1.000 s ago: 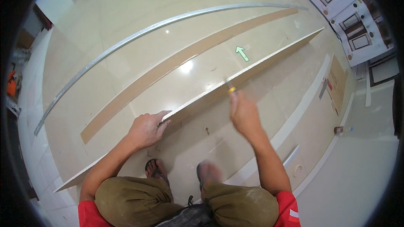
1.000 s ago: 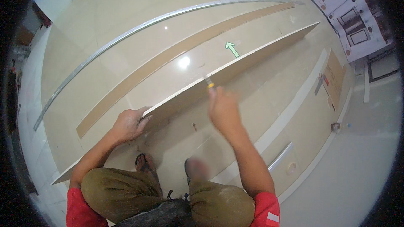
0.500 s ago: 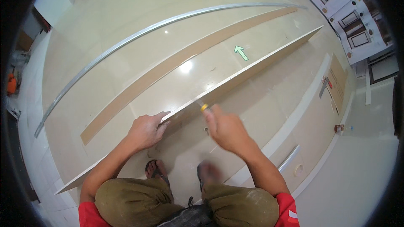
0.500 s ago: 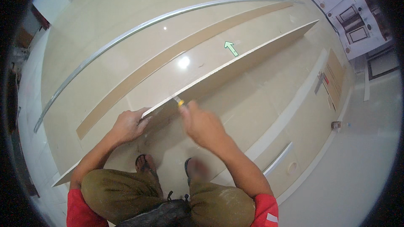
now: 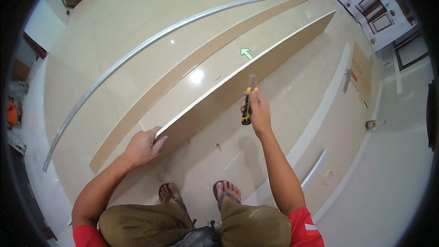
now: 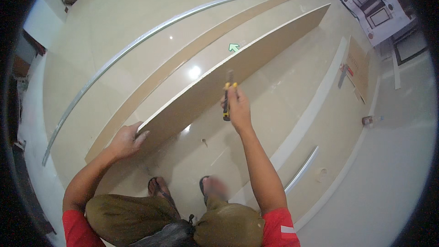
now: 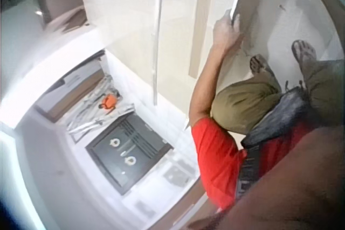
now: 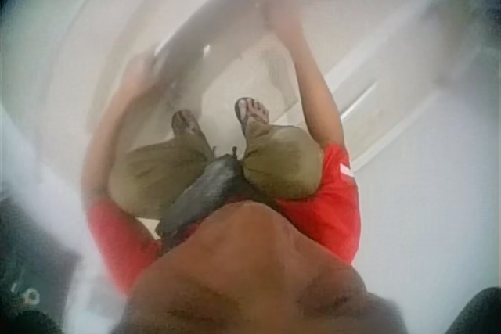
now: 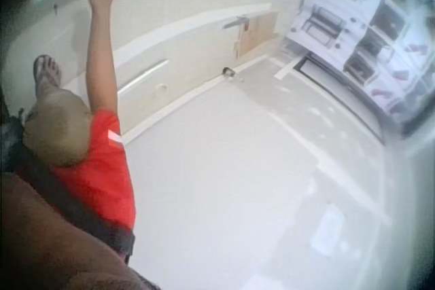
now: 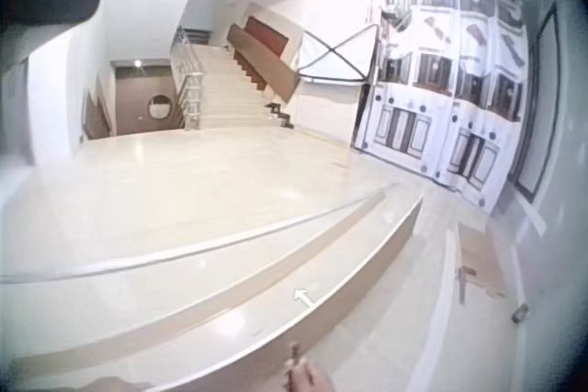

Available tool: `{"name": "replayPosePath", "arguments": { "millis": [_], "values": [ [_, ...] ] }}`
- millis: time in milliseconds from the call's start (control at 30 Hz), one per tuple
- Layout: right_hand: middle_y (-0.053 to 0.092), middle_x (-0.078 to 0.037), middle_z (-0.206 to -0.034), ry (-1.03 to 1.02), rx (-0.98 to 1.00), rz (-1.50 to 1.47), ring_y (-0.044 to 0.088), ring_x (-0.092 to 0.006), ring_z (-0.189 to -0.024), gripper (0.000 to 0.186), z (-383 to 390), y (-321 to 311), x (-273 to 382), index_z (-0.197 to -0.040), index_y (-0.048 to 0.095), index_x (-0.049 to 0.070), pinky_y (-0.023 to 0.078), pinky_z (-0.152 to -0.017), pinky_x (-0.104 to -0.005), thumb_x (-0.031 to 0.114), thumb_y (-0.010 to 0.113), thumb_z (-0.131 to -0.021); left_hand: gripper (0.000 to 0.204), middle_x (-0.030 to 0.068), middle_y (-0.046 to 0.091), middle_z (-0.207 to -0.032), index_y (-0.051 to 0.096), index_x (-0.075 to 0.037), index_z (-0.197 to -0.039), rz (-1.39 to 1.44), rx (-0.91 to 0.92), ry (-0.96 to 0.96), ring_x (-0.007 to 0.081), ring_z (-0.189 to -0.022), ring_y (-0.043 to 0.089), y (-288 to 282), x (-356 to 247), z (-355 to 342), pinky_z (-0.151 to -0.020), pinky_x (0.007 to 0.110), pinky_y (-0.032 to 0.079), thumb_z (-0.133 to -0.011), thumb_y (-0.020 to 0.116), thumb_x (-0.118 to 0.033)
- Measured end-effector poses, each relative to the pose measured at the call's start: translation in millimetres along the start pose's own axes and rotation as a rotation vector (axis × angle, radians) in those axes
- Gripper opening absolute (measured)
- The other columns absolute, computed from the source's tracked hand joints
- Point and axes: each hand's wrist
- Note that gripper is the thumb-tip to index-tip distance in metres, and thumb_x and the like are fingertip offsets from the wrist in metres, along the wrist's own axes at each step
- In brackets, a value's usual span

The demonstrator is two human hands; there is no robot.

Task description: The person uses a utility knife to score and trim the edge of a long white board while sitting on the floor.

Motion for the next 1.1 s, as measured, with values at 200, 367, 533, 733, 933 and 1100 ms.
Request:
{"name": "replayPosePath", "arguments": {
  "millis": [200, 367, 533, 733, 933, 1100],
  "values": [
    [0.059, -0.002, -0.073, 0.058, -0.2, -0.297, 0.059, -0.0113, -0.06, 0.047, -54, 19, -10, -0.101, 0.06, 0.01, 0.051, -0.056, -0.0273, 0.053, 0.05, -0.114, 0.032, 0.0262, 0.069, -0.076, 0.07, -0.004, -0.124, 0.034, -0.053, -0.043, 0.0463, -0.072, 0.069, 4, -2, 3, -0.07, 0.052, 0.053, -0.102, 0.069, -0.027],
    [0.058, 0.0, -0.07, -0.029, -0.173, -0.217, 0.057, -0.0081, -0.058, 0.048, -55, 45, -15, -0.099, 0.063, 0.009, 0.049, -0.054, -0.026, 0.052, 0.049, -0.115, 0.03, 0.0245, 0.067, -0.071, 0.07, -0.004, -0.124, 0.068, -0.034, -0.087, 0.0439, -0.066, 0.067, -3, -9, 3, -0.066, 0.05, 0.053, -0.101, 0.07, -0.025],
    [0.058, 0.0, -0.068, -0.056, -0.122, -0.156, 0.056, -0.0079, -0.056, 0.047, -38, 55, -18, -0.097, 0.062, 0.009, 0.047, -0.052, -0.0266, 0.05, 0.049, -0.115, 0.027, 0.0232, 0.065, -0.067, 0.071, -0.004, -0.12, 0.016, -0.075, -0.098, 0.043, -0.062, 0.066, 3, -15, 6, -0.064, 0.05, 0.053, -0.101, 0.069, -0.023],
    [0.058, 0.0, -0.066, -0.098, -0.213, -0.203, 0.057, -0.0088, -0.055, 0.047, -51, 51, -24, -0.095, 0.062, 0.009, 0.047, -0.051, -0.0269, 0.049, 0.05, -0.115, 0.025, 0.0228, 0.064, -0.065, 0.071, -0.004, -0.118, 0.043, -0.092, -0.049, 0.0426, -0.059, 0.065, 4, -15, 5, -0.061, 0.049, 0.051, -0.101, 0.069, -0.023],
    [0.06, -0.001, -0.068, -0.008, -0.162, -0.198, 0.058, -0.0093, -0.058, 0.049, -27, 64, -30, -0.093, 0.061, 0.008, 0.049, -0.054, -0.0281, 0.049, 0.049, -0.115, 0.026, 0.0231, 0.064, -0.065, 0.071, -0.004, -0.119, -0.007, -0.085, -0.064, 0.0432, -0.059, 0.065, 4, -10, 6, -0.061, 0.049, 0.052, -0.102, 0.069, -0.023],
    [0.06, -0.001, -0.068, -0.092, -0.208, -0.146, 0.059, -0.0097, -0.058, 0.048, -40, 57, -20, -0.096, 0.063, 0.008, 0.049, -0.054, -0.0282, 0.05, 0.05, -0.115, 0.026, 0.0237, 0.064, -0.066, 0.07, -0.004, -0.118, 0.028, -0.08, -0.063, 0.0443, -0.061, 0.066, 6, -10, 6, -0.062, 0.049, 0.052, -0.102, 0.07, -0.024]
  ]
}}
Point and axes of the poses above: each hand's wrist, its own z-axis away from the middle knuckle, its own y-axis out of the palm, x = y × z
